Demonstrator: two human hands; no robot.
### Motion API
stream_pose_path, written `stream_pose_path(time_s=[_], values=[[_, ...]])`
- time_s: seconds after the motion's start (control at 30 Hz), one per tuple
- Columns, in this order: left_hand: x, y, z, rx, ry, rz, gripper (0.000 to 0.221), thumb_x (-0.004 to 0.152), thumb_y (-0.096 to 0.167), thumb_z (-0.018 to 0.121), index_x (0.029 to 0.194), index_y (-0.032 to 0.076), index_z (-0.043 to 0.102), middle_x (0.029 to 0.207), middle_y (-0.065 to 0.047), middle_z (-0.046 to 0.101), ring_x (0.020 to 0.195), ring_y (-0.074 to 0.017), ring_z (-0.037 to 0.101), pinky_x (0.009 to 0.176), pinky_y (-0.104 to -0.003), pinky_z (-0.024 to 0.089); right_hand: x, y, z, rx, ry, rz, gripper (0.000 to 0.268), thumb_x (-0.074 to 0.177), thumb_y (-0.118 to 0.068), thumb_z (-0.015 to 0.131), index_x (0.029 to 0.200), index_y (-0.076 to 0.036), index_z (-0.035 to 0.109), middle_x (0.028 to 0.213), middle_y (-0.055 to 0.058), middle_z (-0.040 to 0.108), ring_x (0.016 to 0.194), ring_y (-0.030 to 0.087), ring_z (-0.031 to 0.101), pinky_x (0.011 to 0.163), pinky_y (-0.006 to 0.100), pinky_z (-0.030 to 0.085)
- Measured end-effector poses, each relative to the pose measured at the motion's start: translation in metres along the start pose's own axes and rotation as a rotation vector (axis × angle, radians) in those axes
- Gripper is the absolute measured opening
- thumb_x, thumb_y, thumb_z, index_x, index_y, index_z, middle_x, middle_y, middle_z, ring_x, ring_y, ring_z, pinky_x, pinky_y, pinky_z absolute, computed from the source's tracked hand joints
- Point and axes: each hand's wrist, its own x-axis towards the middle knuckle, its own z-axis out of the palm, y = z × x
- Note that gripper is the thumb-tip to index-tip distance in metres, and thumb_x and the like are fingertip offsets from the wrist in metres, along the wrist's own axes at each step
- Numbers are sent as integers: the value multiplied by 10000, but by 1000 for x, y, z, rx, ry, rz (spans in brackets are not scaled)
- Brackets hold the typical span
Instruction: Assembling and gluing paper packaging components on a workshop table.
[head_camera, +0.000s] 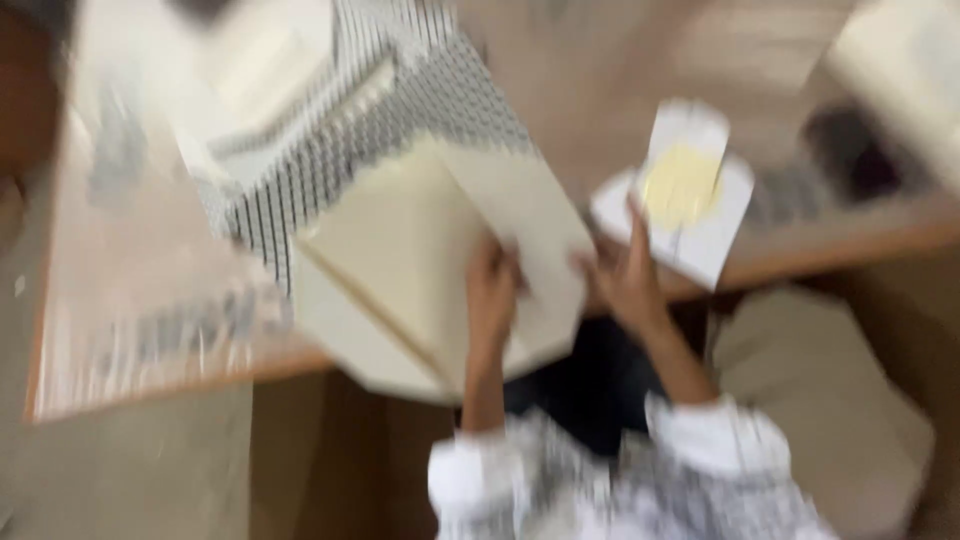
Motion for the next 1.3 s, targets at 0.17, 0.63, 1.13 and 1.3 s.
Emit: stream_pose_path(time_s=[0.17,0.63,1.13,1.3], values=[[32,13,-10,-365,80,-111,389,1043,253,538,1370,45,506,1120,-145,653,907,-238,709,741,-396,627,-10,-30,-6,28,44,38,834,1038,-47,656,1676,-111,122,1434,243,595,1250,254,629,1036,370,553],[13,-49,24,58,-8,-105,344,917,233,759,1102,-52,709,792,-137,702,669,-202,667,613,-350,550,-43,-30,-77,-884,281,17,387,961,-142,733,1340,-76,692,1137,133,654,1055,267,664,929,374,536],[13,-75,14,-289,-66,-237,277,968,196,659,1102,-44,693,884,-47,745,787,-96,715,740,-268,612,2,-4,-103,-1088,234,59,467,869,-248,800,1295,-72,722,1173,166,539,1009,331,554,904,435,502],[15,-82,15,-168,-12,-127,330,1030,206,696,927,-102,635,816,-71,654,743,-116,633,702,-304,593,20,14,-107,-1146,241,30,508,908,-277,779,1353,-47,690,1136,179,506,1000,345,538,886,451,488]])
